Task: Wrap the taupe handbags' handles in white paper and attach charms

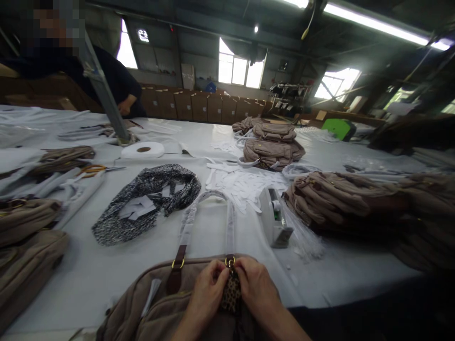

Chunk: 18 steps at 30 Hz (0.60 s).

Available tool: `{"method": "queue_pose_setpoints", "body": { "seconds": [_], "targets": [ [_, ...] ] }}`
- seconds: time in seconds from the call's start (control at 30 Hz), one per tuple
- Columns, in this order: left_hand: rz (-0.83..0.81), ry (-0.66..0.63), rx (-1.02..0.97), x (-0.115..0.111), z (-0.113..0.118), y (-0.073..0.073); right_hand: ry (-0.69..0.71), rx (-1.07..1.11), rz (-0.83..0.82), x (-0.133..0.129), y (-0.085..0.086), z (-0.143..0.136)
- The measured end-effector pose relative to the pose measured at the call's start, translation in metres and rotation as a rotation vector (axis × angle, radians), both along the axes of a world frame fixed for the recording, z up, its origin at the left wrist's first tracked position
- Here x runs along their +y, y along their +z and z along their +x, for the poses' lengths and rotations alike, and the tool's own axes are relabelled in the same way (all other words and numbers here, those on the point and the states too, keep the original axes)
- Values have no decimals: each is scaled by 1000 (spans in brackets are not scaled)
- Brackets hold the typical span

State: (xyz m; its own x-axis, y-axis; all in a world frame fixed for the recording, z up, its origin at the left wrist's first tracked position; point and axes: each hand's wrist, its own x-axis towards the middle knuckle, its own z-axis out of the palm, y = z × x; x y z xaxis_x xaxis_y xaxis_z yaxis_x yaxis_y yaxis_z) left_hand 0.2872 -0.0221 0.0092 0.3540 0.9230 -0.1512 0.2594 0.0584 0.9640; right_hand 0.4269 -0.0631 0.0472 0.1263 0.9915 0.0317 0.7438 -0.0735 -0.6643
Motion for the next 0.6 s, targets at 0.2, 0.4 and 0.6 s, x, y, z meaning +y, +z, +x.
{"method": "queue_pose_setpoints", "body": {
  "seconds": [0.2,0.4,0.6],
  "targets": [
    [125,28,12,2,-8,19,122,280,97,8,12,1],
    [13,24,-140,5,-8,21,75,492,-67,10,2,3],
    [-48,64,10,7,0,9,-30,437,-13,11,5,6]
  ]
}}
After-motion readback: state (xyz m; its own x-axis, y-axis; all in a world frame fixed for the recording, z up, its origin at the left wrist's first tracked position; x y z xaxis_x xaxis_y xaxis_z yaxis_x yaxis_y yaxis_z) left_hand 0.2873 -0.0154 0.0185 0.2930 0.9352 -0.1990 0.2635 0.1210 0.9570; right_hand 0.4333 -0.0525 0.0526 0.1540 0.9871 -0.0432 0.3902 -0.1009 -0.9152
